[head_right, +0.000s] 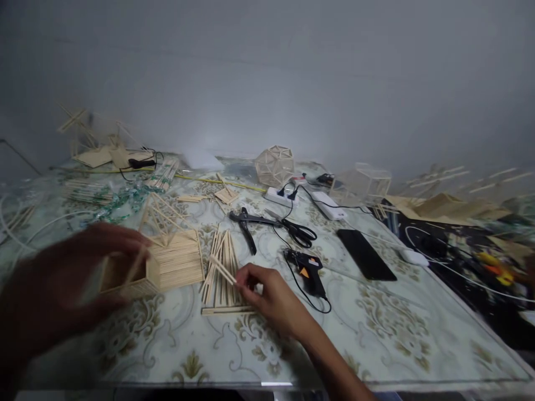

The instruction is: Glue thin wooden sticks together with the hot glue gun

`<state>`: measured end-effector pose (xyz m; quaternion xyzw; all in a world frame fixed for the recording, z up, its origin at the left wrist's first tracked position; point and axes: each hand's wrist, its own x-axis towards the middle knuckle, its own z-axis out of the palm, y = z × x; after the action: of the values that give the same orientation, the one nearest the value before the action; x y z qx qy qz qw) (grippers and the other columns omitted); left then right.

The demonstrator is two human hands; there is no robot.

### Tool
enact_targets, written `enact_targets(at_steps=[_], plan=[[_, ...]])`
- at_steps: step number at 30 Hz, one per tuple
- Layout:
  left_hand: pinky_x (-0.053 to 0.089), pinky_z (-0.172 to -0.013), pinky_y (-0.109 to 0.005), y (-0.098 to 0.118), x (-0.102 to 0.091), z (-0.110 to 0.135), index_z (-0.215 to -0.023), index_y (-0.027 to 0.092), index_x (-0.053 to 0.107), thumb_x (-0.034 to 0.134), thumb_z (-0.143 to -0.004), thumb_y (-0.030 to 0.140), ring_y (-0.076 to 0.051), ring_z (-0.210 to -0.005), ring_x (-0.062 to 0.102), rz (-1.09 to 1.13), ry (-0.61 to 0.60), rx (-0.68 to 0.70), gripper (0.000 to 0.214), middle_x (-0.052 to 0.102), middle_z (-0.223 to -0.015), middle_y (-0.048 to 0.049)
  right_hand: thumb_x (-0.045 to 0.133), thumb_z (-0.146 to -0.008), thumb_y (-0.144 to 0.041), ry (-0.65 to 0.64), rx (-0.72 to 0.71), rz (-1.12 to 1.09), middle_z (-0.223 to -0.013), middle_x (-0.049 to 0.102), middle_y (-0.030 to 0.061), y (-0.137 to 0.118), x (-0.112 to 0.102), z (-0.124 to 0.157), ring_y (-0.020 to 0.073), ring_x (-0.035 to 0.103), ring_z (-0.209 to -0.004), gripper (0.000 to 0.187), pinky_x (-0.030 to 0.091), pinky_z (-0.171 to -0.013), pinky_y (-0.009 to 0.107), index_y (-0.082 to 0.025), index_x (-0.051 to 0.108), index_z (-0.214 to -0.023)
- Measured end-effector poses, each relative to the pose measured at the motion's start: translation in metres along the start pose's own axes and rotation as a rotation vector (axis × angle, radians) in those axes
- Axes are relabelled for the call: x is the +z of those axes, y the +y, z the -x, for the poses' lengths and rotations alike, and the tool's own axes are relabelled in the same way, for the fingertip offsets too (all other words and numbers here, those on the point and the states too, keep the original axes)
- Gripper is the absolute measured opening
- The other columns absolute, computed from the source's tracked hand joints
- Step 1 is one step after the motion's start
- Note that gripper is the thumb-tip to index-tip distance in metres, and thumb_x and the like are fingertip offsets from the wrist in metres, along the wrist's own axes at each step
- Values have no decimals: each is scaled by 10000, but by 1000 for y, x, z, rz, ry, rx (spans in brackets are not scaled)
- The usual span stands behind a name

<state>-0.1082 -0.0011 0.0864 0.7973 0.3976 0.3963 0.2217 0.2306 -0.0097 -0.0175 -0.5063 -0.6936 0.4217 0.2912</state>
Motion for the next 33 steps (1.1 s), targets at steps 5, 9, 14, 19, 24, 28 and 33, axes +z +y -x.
enact_targets(at_steps=[5,9,14,19,24,28,33], plan=[[626,-912,-335,-1,92,13,-1168,305,681,828,-857,239,-206,-1000,745,276,-137,-211,351,753,-1180,-15,819,-866,-484,112,18,-394,-754,616,-16,-1,-7,-6,131,556,-678,352,451,-679,259,-184,635,-885],[610,-890,-350,-12,135,4,-1252,239,653,823,-848,266,-208,-968,720,501,-151,-404,439,739,-1139,-59,927,-775,-404,115,21,-577,-718,633,-35,-3,-3,-15,116,563,-661,382,450,-672,238,-192,624,-870],[565,-910,-357,-23,145,-3,-1242,240,715,799,-897,311,-207,-966,701,513,-184,-415,362,733,-1056,-42,939,-762,-409,15,-18,-749,-723,610,-33,-1,-3,-28,118,563,-664,374,493,-688,245,-190,644,-828],[542,-829,-301,-35,153,-5,-938,224,837,786,-931,283,-180,-888,690,455,-181,-293,79,694,-952,-27,923,-798,-396,-100,-23,-901,-732,600,-27,2,1,-27,104,545,-654,333,494,-692,233,-179,681,-872],[524,-777,-245,-41,156,1,-872,240,850,765,-954,195,-138,-807,673,430,-221,-234,127,714,-876,3,936,-803,-338,-141,68,-1001,-831,676,7,0,8,-21,108,609,-739,343,488,-697,216,-172,651,-897],[529,-751,-240,-40,154,3,-902,257,854,722,-976,172,-137,-792,677,360,-234,-244,173,716,-888,6,953,-780,-260,-177,85,-1029,-843,691,-6,0,9,-20,107,643,-746,328,513,-706,220,-179,667,-917],[556,-740,-255,-39,154,4,-903,248,852,731,-965,180,-149,-756,690,322,-196,-225,151,742,-872,-3,896,-857,-226,-120,40,-1073,-867,691,-55,6,11,-19,110,700,-768,572,554,-735,243,-310,595,-1336]])
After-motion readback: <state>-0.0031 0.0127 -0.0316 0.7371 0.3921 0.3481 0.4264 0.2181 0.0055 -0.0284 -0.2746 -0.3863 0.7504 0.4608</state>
